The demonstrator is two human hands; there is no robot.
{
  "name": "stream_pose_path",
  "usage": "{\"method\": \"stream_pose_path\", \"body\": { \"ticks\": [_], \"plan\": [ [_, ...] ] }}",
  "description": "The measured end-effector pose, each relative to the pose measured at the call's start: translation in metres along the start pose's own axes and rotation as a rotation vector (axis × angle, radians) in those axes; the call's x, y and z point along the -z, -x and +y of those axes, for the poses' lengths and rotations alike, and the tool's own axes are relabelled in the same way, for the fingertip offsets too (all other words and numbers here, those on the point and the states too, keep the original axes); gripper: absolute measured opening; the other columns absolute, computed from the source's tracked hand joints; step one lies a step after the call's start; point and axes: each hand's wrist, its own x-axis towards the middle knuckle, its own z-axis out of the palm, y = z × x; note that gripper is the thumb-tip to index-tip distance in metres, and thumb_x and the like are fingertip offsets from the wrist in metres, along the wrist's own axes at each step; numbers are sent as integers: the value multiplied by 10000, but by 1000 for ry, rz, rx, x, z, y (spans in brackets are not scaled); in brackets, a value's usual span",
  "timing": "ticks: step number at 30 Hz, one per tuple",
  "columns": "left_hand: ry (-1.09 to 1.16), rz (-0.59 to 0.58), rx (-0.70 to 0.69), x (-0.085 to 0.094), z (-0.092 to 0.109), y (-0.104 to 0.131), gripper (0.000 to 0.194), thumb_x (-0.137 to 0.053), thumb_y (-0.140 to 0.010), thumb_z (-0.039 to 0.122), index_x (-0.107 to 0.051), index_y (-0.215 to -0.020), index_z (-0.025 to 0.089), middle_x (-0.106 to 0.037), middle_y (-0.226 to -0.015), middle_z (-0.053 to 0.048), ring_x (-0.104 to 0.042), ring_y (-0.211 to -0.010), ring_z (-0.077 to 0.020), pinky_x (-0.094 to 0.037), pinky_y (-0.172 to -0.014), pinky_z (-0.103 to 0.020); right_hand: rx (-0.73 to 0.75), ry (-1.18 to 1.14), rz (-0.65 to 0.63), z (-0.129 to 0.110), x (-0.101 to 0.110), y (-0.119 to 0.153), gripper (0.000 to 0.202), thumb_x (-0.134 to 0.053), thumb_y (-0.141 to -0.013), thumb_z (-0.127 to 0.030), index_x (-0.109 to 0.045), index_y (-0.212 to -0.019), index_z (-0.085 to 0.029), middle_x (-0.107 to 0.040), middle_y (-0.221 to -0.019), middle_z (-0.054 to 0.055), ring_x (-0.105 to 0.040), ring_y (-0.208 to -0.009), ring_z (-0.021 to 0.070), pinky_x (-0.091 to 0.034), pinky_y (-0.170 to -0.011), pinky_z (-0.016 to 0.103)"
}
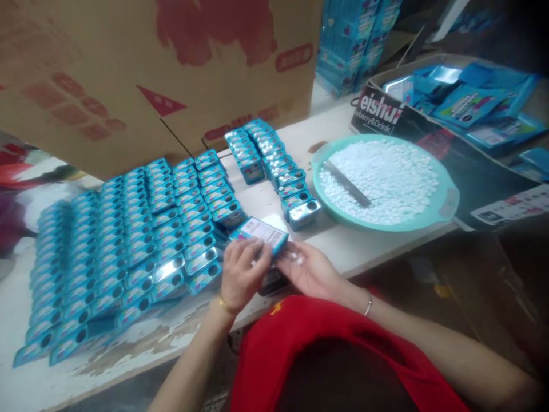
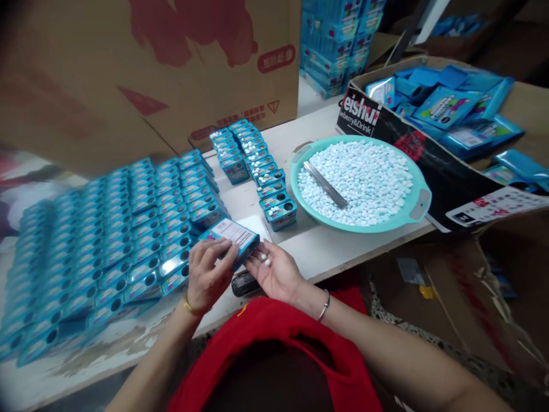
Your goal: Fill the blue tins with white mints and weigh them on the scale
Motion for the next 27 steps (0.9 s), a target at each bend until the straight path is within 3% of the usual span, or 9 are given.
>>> {"method": "stream_pose_path", "body": {
  "ticks": [4, 16, 21, 27],
  "plan": [
    [-67, -7, -68, 4, -1, -3, 289, -590, -785, 71, -604, -1038, 211, -675, -924, -66, -607, -956, -208, -411, -871, -364, -22, -12, 42, 1, -1, -3, 214, -388, -905, -119, -592, -965, -94, -699, -791, 87, -678, -750, 152, -572, -748, 279],
    [-71, 35, -62, -4, 0, 7, 319, -643, -737, 51, -607, -1010, 212, -665, -920, -65, -608, -948, -213, -420, -861, -368, -5, -30, -14, -4, 0, -6, 194, -406, -905, -112, -600, -890, -102, -675, -724, 59, -655, -692, 130, -560, -774, 268],
    [106, 41, 107, -18, -4, 15, 386, -641, -727, 97, -555, -1085, 217, -620, -977, -86, -579, -937, -234, -444, -804, -393, 10, -16, -4, -10, 1, -2, 212, -397, -895, -78, -594, -972, -90, -703, -860, 81, -666, -832, 143, -549, -840, 293],
    [417, 67, 567, -30, -6, 14, 377, -676, -745, 186, -537, -1095, 206, -576, -993, -49, -567, -938, -193, -472, -832, -344, 68, 107, 81, -21, 18, 2, 168, -462, -881, -114, -622, -924, -85, -706, -851, 104, -678, -855, 156, -546, -818, 263]
  ]
}}
